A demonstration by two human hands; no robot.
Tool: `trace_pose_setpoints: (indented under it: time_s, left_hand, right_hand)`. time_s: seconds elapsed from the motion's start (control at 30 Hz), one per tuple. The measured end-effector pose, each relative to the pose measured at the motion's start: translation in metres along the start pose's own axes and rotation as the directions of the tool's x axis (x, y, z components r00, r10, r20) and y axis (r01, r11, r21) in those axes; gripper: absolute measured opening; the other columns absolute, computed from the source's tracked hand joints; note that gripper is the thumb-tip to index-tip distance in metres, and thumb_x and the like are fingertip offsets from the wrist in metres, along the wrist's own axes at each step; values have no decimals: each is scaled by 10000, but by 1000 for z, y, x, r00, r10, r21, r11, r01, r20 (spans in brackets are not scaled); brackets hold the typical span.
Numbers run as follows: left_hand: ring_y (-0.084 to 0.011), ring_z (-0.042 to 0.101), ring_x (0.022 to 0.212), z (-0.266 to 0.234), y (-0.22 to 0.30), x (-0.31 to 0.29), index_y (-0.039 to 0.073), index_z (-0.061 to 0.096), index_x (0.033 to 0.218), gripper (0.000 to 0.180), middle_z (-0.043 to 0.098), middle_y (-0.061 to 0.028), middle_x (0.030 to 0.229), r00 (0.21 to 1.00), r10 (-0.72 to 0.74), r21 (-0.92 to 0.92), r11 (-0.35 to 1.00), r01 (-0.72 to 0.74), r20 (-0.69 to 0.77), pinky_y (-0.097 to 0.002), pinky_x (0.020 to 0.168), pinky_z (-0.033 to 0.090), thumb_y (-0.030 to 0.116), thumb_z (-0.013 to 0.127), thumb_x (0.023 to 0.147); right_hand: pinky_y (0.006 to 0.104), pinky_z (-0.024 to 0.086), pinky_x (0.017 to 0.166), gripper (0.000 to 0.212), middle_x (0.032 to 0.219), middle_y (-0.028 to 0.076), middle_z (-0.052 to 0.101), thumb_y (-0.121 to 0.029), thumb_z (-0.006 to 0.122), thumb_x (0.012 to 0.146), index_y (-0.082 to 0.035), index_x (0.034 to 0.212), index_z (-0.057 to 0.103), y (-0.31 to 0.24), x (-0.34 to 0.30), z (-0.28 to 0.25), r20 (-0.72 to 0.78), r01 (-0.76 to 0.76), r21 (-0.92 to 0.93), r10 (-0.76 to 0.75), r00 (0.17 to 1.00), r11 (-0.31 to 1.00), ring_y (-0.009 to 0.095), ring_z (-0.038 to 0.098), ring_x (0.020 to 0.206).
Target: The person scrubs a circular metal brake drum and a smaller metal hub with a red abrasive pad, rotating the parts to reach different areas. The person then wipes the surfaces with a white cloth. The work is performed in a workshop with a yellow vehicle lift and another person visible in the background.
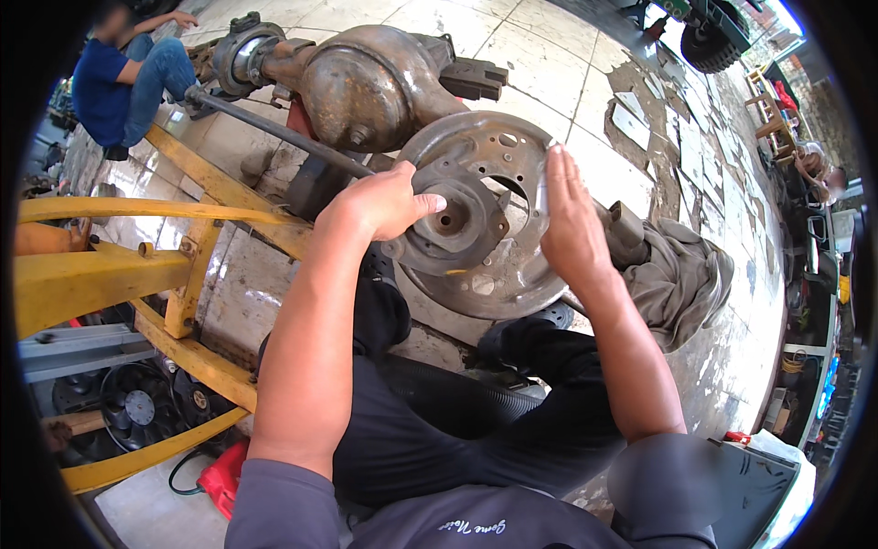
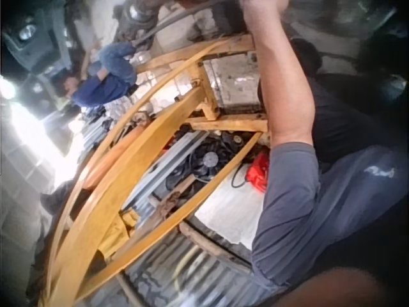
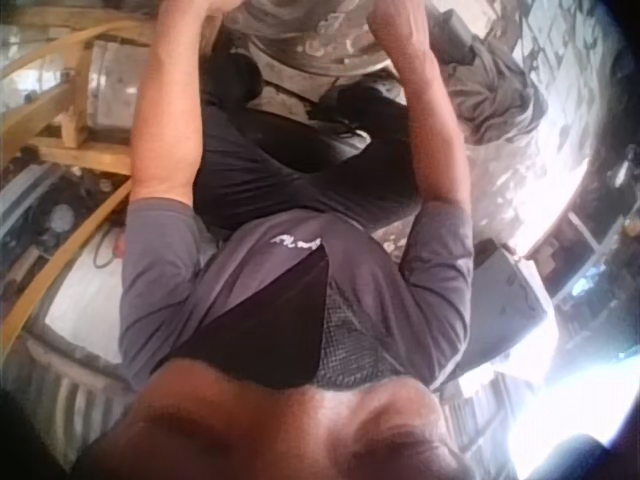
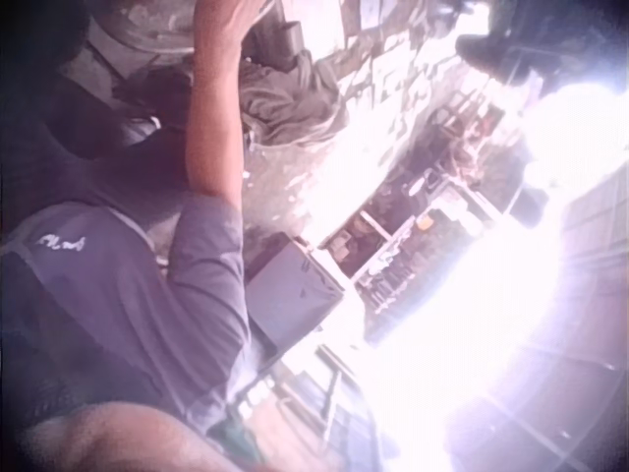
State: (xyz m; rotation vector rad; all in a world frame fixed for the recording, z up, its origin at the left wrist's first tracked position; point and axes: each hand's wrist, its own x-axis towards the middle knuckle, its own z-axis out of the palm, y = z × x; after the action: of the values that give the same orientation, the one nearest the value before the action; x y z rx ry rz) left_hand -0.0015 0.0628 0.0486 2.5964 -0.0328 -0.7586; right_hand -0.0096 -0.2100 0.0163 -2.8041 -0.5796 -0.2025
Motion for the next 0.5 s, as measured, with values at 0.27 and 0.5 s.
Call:
trace_pose_setpoints:
  time_s: [0.27, 0.5]
  left_hand:
    - [-371, 525, 1367, -5, 7, -2, -22, 381, 1528, 807, 539, -267, 1462, 1000, 24, -96, 995, -24, -3, -412, 1124, 420, 481, 671, 967]
    - [-365, 500, 1395, -6, 13, -2, 0, 334, 1564, 813, 515, -262, 1490, 997, 61, -98, 994, -56, 45, -403, 1145, 399, 466, 655, 981]
  right_hand:
    - [458, 282, 1244, 829, 1588, 317, 335, 181, 518, 770, 81, 1557, 275, 20, -4, -29, -70, -138, 56, 141, 987, 989, 433, 300, 1507]
    - [464, 276, 1240, 779, 1589, 319, 333, 150, 484, 806, 79, 1555, 284, 19, -8, -32, -56, -113, 80, 117, 992, 990, 434, 300, 1508]
